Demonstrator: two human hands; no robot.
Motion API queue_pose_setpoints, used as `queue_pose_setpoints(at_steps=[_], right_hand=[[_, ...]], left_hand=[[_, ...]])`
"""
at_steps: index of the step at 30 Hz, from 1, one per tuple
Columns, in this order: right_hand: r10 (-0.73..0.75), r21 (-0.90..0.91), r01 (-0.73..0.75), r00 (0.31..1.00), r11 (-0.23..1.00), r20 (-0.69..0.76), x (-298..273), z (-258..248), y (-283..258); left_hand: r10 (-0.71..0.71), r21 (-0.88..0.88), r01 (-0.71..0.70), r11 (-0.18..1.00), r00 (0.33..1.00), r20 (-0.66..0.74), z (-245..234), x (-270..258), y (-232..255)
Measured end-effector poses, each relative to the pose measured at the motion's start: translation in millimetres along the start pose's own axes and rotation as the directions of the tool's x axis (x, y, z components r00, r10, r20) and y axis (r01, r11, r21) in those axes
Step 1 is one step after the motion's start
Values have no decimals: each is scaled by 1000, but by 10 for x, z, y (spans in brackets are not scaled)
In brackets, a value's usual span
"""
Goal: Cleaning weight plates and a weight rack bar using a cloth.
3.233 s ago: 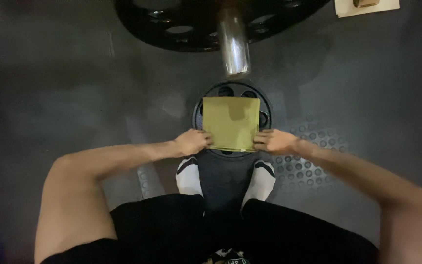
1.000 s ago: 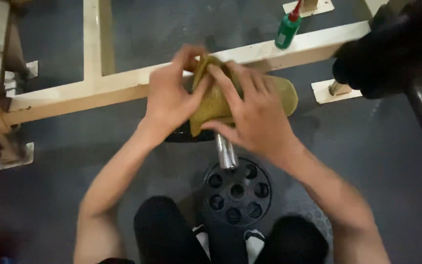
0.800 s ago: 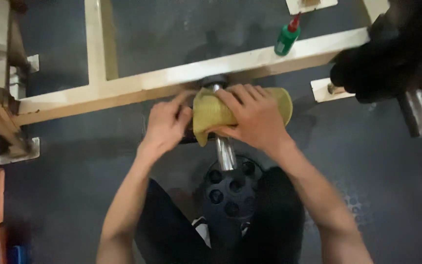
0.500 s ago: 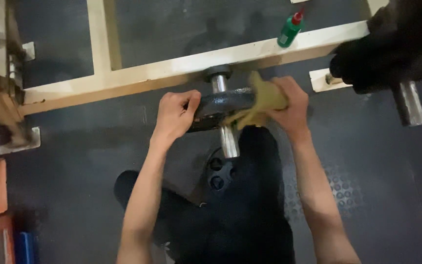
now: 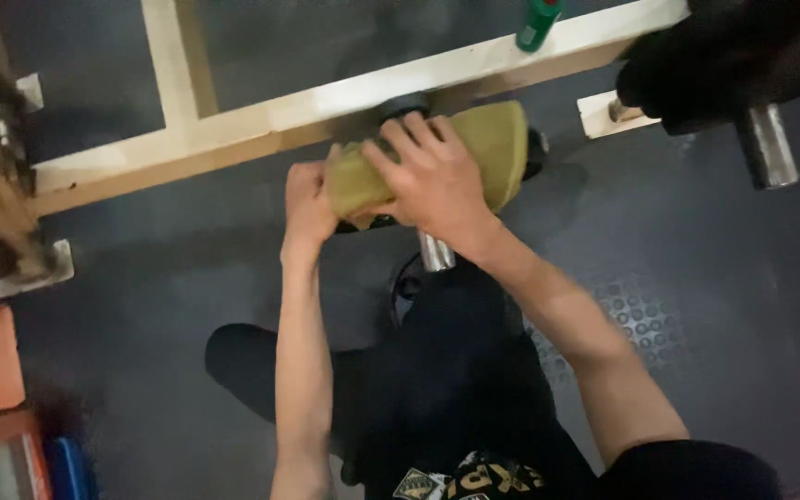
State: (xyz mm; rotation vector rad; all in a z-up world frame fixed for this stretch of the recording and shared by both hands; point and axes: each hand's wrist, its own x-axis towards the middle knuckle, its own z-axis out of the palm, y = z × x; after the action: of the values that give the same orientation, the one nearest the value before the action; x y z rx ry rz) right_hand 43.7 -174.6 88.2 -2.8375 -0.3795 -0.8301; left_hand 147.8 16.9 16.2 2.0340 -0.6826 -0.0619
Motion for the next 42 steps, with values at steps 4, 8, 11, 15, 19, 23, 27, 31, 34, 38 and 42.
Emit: queue_pose_setpoints(at_steps=[4,8,11,15,19,23,27,31,34,38,42], right_hand=[[5,39,-4,1000,999,-22,-83,-160,225],[142,194,-119,984,974,-106,-286,-288,593],[256,322,-200,956,925,-141,-591,-102,868],[410,533,-237,882,812,-232,-907,201,1060],[520,679,-219,808,701,-277,-1294,713,1326],[604,755,-257,765,603,-222,-1378,669,1242],[472,484,-311,843,818,-256,-897,100,896],[155,227,-107,967,968,-203,-315,-237,347],[123,95,-121,992,988,-24,-93,-192,70],[-23,-6,23,999,1000,-24,-146,-146,219],[71,170,-59,995,984,-69,-291,-250,457]], left_hand=[[14,-119,-17,993,999,-31,95,-149,-503],[-14,-449,4,894,1000,-19,31,-221,-424],[-111,-600,68,797,993,-35,134,-302,-725],[-263,-734,117,669,961,-87,275,-456,-1112],[-181,-760,24,649,976,-124,433,-470,-1445],[-317,-754,106,648,938,-141,404,-495,-1376],[-51,-487,-21,873,990,-134,51,-256,-346],[75,-239,-127,963,973,-216,33,-33,544],[159,-122,-185,975,967,-198,89,69,978],[187,-43,-203,978,954,-235,125,53,819],[254,89,-240,967,943,-214,67,46,857]])
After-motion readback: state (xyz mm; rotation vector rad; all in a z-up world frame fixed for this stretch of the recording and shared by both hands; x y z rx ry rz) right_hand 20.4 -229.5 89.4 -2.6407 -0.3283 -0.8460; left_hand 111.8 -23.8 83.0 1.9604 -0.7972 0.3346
